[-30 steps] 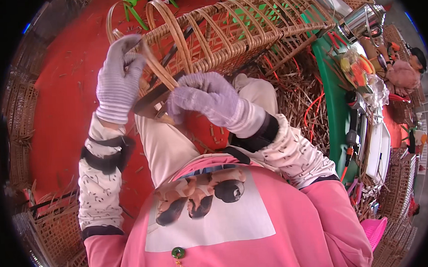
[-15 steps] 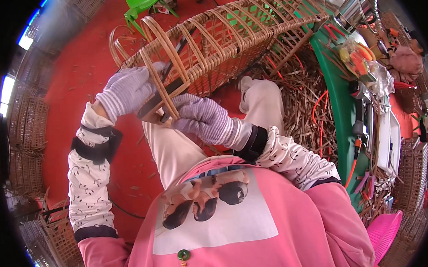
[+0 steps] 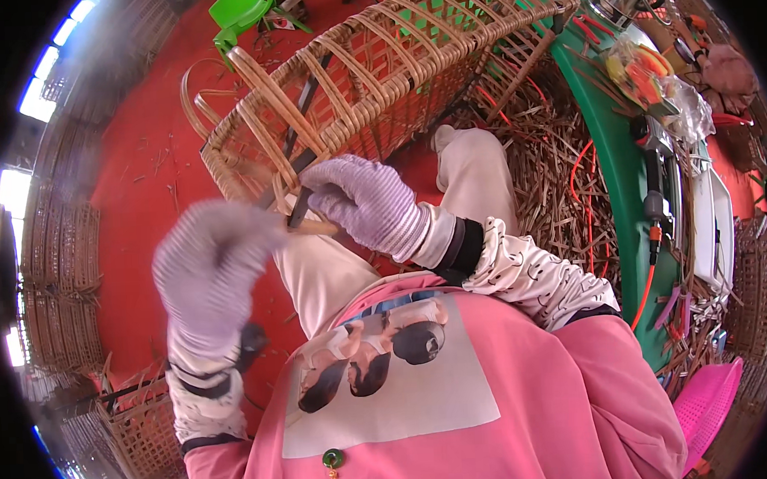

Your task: Constructing a woven basket frame using a pneumatic stapler and hand tools.

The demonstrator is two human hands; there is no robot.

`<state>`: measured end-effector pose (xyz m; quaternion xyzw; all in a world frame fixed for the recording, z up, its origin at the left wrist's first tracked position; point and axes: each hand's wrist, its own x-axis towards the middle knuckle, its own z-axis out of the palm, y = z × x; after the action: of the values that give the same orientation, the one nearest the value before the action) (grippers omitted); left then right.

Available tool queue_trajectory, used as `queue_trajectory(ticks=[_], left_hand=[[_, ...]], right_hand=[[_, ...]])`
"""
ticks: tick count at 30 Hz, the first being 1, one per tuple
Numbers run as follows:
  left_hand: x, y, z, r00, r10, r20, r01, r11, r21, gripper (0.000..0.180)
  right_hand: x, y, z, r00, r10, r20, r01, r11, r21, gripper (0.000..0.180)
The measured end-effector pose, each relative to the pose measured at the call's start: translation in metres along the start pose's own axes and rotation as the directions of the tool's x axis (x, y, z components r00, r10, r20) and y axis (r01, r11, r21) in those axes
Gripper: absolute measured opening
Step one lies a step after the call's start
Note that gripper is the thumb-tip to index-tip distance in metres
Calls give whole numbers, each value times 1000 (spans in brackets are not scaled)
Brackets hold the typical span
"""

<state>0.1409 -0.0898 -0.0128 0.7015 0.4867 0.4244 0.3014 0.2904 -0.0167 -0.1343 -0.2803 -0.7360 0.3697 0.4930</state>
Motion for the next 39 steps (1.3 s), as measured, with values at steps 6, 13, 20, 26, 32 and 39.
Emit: queue_trajectory(ticks=[6,13,20,26,32,39], left_hand=[[-31,-28,24,972,231,52,-236,933,272,20],[-19,-34,7,979,188,-79,-167,962,215,21],[7,-84,15,923,377,-76,-230,700,676,19],[12,-86,15,945,157,-286,-53,939,339,11],[14,-81,9,971,-5,-238,55,978,204,13],[19,-81,13,958,-79,-277,146,962,229,13]], right_hand=[[-6,-23,-7,1000,-5,17,2,985,171,36],[2,-13,-7,876,-402,266,396,915,76,37],[-6,-23,-14,862,-338,378,361,932,12,43],[32,-40,-28,977,110,181,-92,990,-103,21],[124,-47,-10,692,444,570,-51,817,-575,24],[131,-40,-12,525,590,614,-288,802,-524,24]])
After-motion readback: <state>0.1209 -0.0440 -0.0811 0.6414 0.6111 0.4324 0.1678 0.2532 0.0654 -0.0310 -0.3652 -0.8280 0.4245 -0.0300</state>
